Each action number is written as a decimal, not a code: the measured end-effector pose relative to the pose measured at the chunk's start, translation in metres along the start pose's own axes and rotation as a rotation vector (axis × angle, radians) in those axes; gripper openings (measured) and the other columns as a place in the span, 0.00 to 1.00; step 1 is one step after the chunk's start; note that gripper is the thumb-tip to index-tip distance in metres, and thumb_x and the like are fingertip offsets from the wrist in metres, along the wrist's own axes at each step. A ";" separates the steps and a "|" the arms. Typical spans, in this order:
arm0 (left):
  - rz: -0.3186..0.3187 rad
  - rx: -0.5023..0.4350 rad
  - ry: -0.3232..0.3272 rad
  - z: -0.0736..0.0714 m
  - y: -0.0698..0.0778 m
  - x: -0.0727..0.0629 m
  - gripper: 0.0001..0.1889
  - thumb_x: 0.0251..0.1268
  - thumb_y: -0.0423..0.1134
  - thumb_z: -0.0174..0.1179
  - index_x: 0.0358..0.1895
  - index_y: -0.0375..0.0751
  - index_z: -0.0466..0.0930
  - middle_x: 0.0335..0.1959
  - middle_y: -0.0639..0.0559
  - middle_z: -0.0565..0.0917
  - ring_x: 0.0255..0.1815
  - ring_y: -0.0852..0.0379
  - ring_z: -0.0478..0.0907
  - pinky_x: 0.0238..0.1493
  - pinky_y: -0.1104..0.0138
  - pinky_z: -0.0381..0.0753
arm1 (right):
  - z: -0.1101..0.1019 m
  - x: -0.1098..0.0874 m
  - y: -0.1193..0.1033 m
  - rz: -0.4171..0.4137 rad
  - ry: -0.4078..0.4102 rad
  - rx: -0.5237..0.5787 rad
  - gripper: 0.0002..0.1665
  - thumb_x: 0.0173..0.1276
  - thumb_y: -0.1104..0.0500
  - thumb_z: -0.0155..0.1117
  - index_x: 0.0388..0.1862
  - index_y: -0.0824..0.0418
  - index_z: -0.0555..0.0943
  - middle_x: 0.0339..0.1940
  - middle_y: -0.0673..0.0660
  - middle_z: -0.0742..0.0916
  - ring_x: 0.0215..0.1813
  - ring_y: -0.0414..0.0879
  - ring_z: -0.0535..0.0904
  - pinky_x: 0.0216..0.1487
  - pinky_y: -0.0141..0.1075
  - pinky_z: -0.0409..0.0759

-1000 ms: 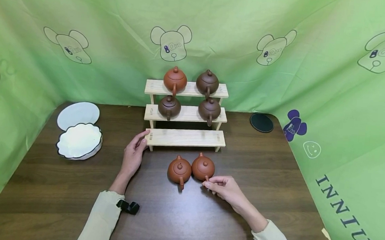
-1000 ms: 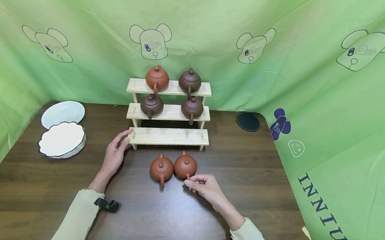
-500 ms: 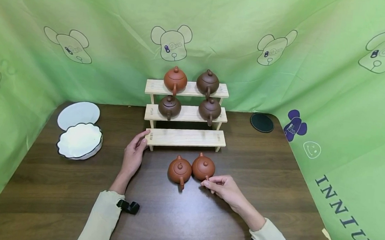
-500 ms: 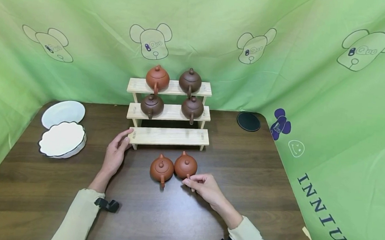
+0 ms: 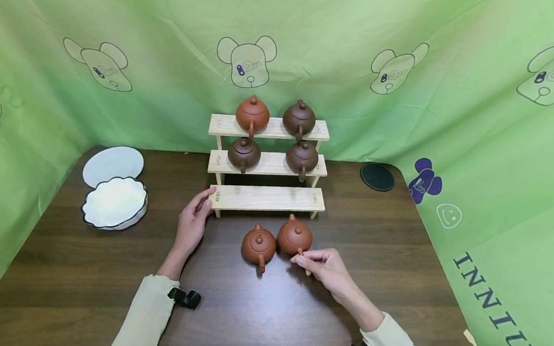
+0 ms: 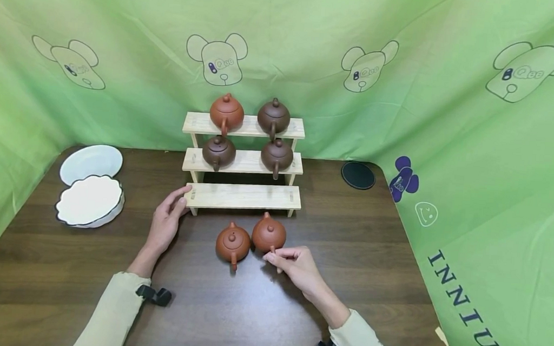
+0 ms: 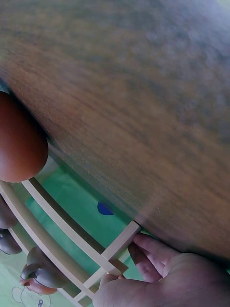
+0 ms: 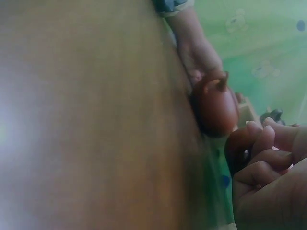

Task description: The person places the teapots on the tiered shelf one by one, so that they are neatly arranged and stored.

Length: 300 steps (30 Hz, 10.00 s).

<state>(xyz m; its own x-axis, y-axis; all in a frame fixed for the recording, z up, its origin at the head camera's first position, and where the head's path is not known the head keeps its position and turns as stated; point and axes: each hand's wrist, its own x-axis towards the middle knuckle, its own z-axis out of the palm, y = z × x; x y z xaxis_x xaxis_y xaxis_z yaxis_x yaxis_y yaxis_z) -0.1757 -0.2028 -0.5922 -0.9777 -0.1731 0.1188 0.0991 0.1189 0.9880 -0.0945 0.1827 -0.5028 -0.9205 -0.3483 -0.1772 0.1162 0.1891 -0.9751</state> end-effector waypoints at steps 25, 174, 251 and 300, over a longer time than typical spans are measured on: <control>0.010 -0.001 -0.005 -0.001 0.003 -0.001 0.18 0.89 0.49 0.60 0.73 0.63 0.85 0.74 0.55 0.83 0.65 0.56 0.85 0.63 0.70 0.86 | 0.021 0.029 -0.039 -0.034 0.034 0.085 0.13 0.79 0.63 0.72 0.49 0.75 0.92 0.22 0.45 0.78 0.23 0.34 0.62 0.25 0.28 0.57; 0.027 -0.008 -0.006 0.000 0.002 0.000 0.19 0.89 0.49 0.59 0.75 0.58 0.84 0.72 0.53 0.85 0.63 0.58 0.85 0.60 0.73 0.86 | 0.033 0.018 0.000 0.146 -0.193 0.166 0.17 0.79 0.64 0.72 0.56 0.78 0.87 0.29 0.49 0.88 0.19 0.32 0.65 0.20 0.24 0.61; 0.010 0.003 -0.002 0.011 0.061 -0.021 0.21 0.93 0.36 0.51 0.78 0.37 0.78 0.77 0.41 0.79 0.65 0.65 0.80 0.62 0.77 0.83 | 0.025 0.019 -0.038 0.045 -0.057 0.458 0.17 0.82 0.67 0.62 0.41 0.52 0.94 0.24 0.44 0.85 0.17 0.30 0.61 0.20 0.22 0.56; 0.043 -0.024 -0.005 0.006 0.024 -0.007 0.19 0.90 0.46 0.58 0.75 0.53 0.84 0.73 0.50 0.84 0.66 0.60 0.84 0.62 0.70 0.87 | 0.007 0.081 -0.044 0.046 0.107 0.524 0.17 0.86 0.66 0.61 0.37 0.56 0.92 0.22 0.45 0.83 0.16 0.31 0.62 0.19 0.22 0.54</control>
<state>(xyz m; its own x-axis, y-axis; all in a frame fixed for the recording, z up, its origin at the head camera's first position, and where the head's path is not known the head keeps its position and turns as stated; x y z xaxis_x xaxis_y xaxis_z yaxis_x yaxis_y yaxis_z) -0.1679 -0.1930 -0.5700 -0.9733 -0.1632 0.1613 0.1458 0.1028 0.9840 -0.1717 0.1398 -0.4756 -0.9399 -0.2493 -0.2332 0.3025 -0.2915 -0.9075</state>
